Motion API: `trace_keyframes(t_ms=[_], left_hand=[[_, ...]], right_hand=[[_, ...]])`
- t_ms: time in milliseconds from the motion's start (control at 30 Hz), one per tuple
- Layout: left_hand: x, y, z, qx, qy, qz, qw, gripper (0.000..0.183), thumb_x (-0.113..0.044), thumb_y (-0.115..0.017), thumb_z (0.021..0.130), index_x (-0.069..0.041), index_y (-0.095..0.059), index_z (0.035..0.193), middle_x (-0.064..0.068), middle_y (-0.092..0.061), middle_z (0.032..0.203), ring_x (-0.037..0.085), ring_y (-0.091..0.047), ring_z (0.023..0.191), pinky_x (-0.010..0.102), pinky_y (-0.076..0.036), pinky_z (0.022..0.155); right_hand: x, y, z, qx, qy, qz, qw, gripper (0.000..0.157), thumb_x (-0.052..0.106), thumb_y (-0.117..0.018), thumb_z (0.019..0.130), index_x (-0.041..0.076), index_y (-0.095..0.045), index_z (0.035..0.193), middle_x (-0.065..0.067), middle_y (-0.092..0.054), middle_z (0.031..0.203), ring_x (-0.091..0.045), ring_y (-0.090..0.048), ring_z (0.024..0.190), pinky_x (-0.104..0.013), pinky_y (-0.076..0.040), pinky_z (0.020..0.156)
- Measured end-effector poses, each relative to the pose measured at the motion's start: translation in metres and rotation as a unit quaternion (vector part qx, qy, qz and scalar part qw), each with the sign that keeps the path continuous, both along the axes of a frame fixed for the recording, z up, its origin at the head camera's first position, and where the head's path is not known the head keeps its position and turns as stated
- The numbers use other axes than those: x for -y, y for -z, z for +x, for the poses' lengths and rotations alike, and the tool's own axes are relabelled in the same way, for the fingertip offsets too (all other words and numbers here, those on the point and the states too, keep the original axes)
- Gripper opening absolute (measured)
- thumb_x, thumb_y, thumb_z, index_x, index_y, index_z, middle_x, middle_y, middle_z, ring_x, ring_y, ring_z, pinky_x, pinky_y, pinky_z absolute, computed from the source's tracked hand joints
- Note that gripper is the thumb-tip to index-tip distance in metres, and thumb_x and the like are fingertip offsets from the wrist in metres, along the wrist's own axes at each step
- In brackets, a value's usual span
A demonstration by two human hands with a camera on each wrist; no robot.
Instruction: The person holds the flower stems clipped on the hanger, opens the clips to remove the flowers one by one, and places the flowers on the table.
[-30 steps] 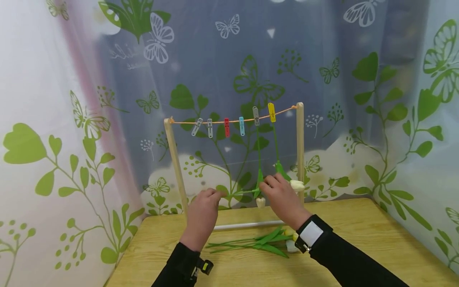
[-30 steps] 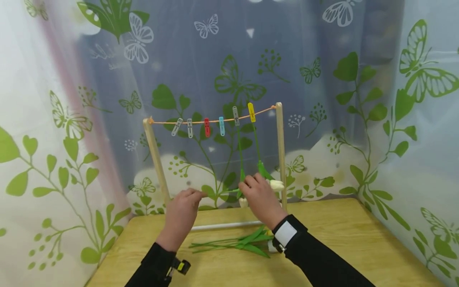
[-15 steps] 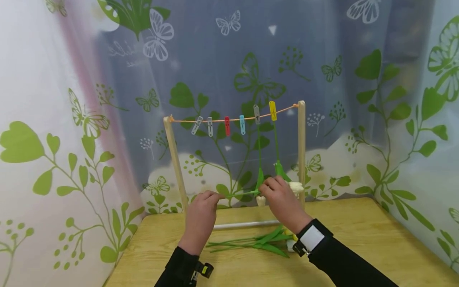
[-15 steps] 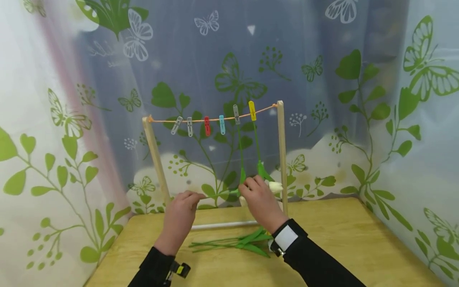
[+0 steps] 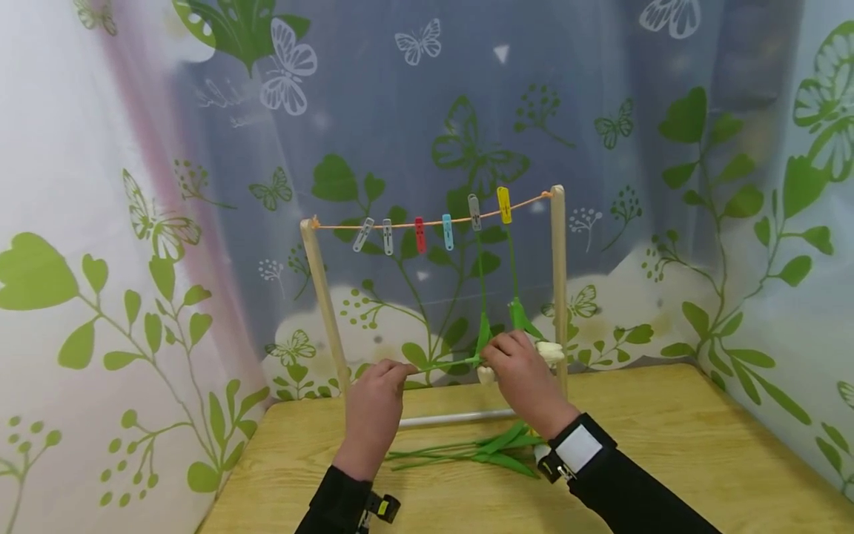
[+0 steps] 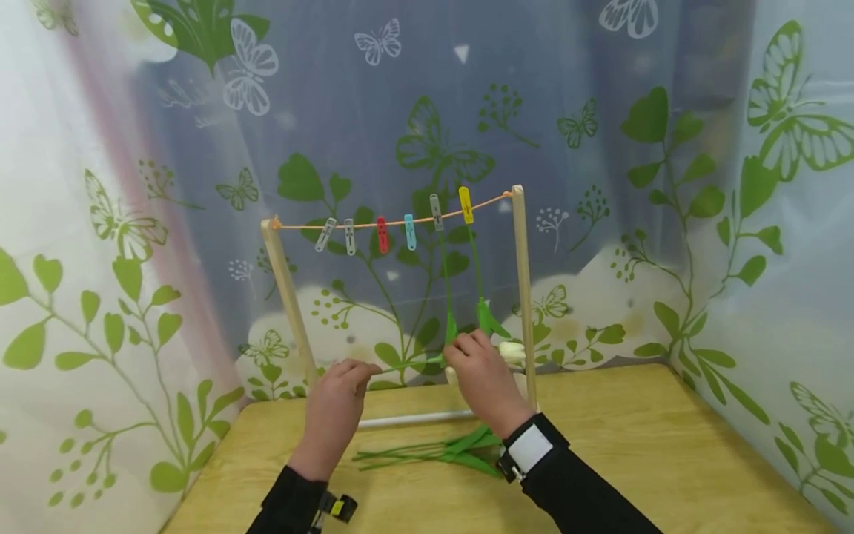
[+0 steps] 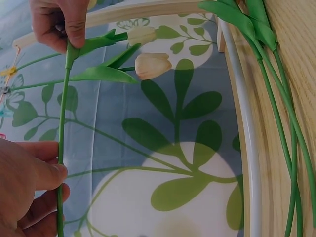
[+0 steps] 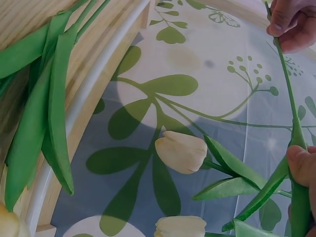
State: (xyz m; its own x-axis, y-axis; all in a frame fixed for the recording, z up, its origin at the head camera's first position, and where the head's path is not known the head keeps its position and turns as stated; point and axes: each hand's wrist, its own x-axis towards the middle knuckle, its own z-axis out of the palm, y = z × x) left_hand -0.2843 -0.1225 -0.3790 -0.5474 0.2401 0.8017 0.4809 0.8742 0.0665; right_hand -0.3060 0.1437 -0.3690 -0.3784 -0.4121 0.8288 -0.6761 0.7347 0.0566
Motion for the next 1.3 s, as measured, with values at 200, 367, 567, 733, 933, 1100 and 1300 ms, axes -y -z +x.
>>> trace_keyframes(t_ms=[200,367,567,733,933,1100,1300], left_hand=[[0.000,0.004,0.002,0.004,0.000,0.003,1.0000,0.021,-0.005,-0.075,0.096,-0.022,-0.080,0.107,-0.002,-0.072,0.101,0.019,-0.071,0.090,0.029,-0.064,0.072],[-0.002,0.009,0.003,0.008,0.002,0.002,1.0000,0.024,-0.002,-0.075,0.095,-0.021,-0.079,0.109,-0.001,-0.072,0.104,0.020,-0.071,0.091,0.029,-0.064,0.075],[-0.002,0.012,0.003,0.014,-0.002,0.004,0.9999,0.024,-0.002,-0.077,0.093,-0.021,-0.080,0.109,-0.001,-0.073,0.103,0.020,-0.071,0.091,0.030,-0.064,0.073],[-0.002,0.012,0.003,0.009,-0.001,0.004,1.0000,0.024,-0.002,-0.077,0.093,-0.022,-0.080,0.106,-0.002,-0.073,0.100,0.019,-0.071,0.087,0.030,-0.065,0.069],[-0.002,0.016,0.004,0.010,-0.007,0.002,0.9999,0.024,-0.003,-0.078,0.092,-0.024,-0.081,0.104,-0.002,-0.073,0.097,0.019,-0.071,0.084,0.030,-0.064,0.062],[-0.003,0.018,0.005,0.006,-0.008,0.004,0.9999,0.022,-0.005,-0.078,0.093,-0.024,-0.081,0.103,-0.003,-0.073,0.097,0.019,-0.071,0.084,0.030,-0.063,0.061],[-0.004,0.021,0.005,0.010,-0.013,0.009,0.9998,0.022,-0.004,-0.081,0.090,-0.023,-0.081,0.102,-0.004,-0.073,0.093,0.019,-0.070,0.080,0.031,-0.063,0.061]], right_hand=[[0.001,0.003,0.002,0.010,0.003,-0.015,1.000,0.025,-0.012,-0.082,0.083,0.007,-0.074,0.096,-0.006,-0.067,0.099,-0.027,-0.060,0.095,-0.035,-0.060,0.080],[0.000,0.006,0.004,0.009,0.005,-0.019,1.000,0.023,-0.009,-0.083,0.082,0.007,-0.074,0.095,-0.006,-0.067,0.097,-0.027,-0.061,0.094,-0.035,-0.061,0.080],[0.001,0.009,0.005,0.000,0.005,-0.017,1.000,0.021,-0.006,-0.086,0.081,0.007,-0.075,0.094,-0.005,-0.068,0.095,-0.026,-0.061,0.093,-0.034,-0.061,0.077],[0.002,0.013,0.006,-0.002,0.007,-0.021,1.000,0.022,-0.004,-0.088,0.079,0.007,-0.075,0.094,-0.005,-0.068,0.096,-0.025,-0.061,0.092,-0.033,-0.061,0.076],[0.002,0.019,0.006,0.001,0.018,-0.017,1.000,0.023,-0.004,-0.088,0.079,0.007,-0.076,0.095,-0.005,-0.069,0.098,-0.025,-0.061,0.093,-0.033,-0.062,0.076],[0.002,0.023,0.007,0.000,0.025,-0.016,1.000,0.024,-0.004,-0.088,0.078,0.007,-0.076,0.096,-0.006,-0.069,0.098,-0.026,-0.062,0.093,-0.035,-0.063,0.081],[0.003,0.028,0.008,0.000,0.023,-0.020,1.000,0.025,-0.004,-0.089,0.077,0.008,-0.076,0.095,-0.005,-0.069,0.097,-0.026,-0.062,0.092,-0.042,-0.063,0.092]])
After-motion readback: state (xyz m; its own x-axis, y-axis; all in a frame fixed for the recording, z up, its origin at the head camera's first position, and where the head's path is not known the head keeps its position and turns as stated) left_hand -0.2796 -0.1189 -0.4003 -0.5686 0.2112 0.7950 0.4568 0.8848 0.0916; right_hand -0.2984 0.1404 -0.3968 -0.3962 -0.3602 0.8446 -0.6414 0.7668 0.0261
